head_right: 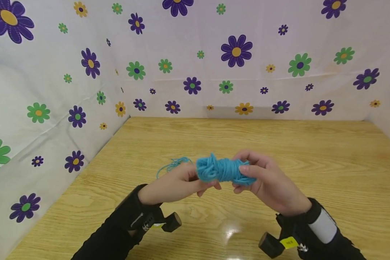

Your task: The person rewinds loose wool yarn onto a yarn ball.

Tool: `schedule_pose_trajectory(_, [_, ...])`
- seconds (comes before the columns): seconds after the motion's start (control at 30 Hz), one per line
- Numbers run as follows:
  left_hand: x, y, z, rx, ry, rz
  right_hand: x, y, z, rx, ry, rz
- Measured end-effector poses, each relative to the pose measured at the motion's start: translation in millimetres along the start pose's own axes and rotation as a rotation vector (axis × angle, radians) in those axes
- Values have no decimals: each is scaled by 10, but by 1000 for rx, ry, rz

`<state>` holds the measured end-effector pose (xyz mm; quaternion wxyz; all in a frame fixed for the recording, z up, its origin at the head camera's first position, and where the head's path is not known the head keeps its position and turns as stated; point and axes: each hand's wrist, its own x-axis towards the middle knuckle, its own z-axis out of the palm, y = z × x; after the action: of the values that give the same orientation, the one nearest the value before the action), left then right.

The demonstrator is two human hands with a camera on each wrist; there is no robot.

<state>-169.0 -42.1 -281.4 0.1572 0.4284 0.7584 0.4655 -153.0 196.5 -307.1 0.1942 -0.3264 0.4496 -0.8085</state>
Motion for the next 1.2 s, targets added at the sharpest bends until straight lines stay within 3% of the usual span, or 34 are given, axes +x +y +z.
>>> schedule_pose_trajectory(0.17, [-10, -8, -25, -36, 15, -18, 3, 5, -13, -46, -100, 25])
schedule_pose_trajectory(0.37, [-23, -8, -57, -89, -3, -29, -6, -2, -19, -128, -124, 67])
schedule_pose_trajectory(0.87, [-47, 32, -96, -127, -21, -55, 11, -43, 93, -562, -53, 116])
schedule_pose_trajectory(1.2, [-63, 47, -108, -111, -20, -45, 43, -19, 141, -733, 5, 160])
